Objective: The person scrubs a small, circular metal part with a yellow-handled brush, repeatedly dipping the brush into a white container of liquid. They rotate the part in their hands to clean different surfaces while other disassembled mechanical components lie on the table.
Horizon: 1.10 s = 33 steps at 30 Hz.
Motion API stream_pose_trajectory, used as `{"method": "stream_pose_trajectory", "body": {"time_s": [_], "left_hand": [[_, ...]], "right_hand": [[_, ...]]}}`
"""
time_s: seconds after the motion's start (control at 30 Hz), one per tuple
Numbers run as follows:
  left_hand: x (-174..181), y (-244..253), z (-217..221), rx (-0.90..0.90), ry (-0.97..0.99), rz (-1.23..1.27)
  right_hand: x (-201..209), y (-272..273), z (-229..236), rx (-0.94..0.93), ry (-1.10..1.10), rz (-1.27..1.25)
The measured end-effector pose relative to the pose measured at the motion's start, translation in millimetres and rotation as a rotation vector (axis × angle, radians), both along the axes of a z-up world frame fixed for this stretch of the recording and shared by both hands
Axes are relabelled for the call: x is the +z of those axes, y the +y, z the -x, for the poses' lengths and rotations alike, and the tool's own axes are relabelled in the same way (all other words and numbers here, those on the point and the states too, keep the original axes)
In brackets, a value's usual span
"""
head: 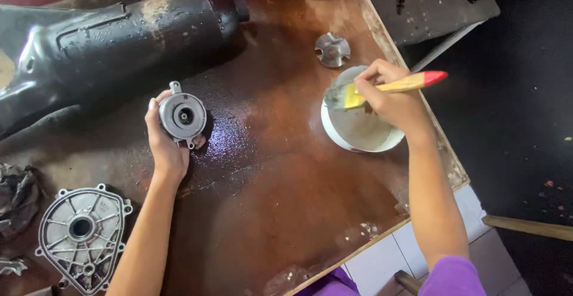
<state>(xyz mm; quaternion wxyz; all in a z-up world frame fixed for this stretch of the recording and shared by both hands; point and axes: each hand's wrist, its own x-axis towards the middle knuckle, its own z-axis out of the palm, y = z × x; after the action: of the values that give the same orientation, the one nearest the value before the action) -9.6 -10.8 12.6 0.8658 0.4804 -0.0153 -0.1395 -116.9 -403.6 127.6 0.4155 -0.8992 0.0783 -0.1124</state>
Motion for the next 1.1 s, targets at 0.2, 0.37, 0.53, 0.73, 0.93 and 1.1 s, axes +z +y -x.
{"method": "stream_pose_trajectory", "body": {"time_s": [0.2,0.37,0.53,0.73,0.93,1.1], "left_hand": [[3.0,1.9,2.8,0.006,-0.040,0.003],[-4.5,-0.5,0.0,0.044,0.012,0.005],[-39.7,9.4,-9.7,0.172,-0.027,0.056],[-11.7,4.0,-4.1,0.099,0.057,0.072],[-10.0,9.0,-3.7,0.096,0.085,0.120],[15.7,12.7,-5.8,0.265,0.380,0.308]], "right_hand": [[17.0,9.6,2.1,-0.184,0.124,-0.165],[22.5,20.8,0.3,-0.265,0.430,0.131],[24.5,33.0,-8.4,-0.129,0.107,0.072],[16.0,142.9,-49.6,0.300,-0.238,-0.222],[-21.6,228.4,-88.7,0.312,0.001,-0.366],[-40.2,236.9,-97.9,0.568,-0.141,-0.365]]}}
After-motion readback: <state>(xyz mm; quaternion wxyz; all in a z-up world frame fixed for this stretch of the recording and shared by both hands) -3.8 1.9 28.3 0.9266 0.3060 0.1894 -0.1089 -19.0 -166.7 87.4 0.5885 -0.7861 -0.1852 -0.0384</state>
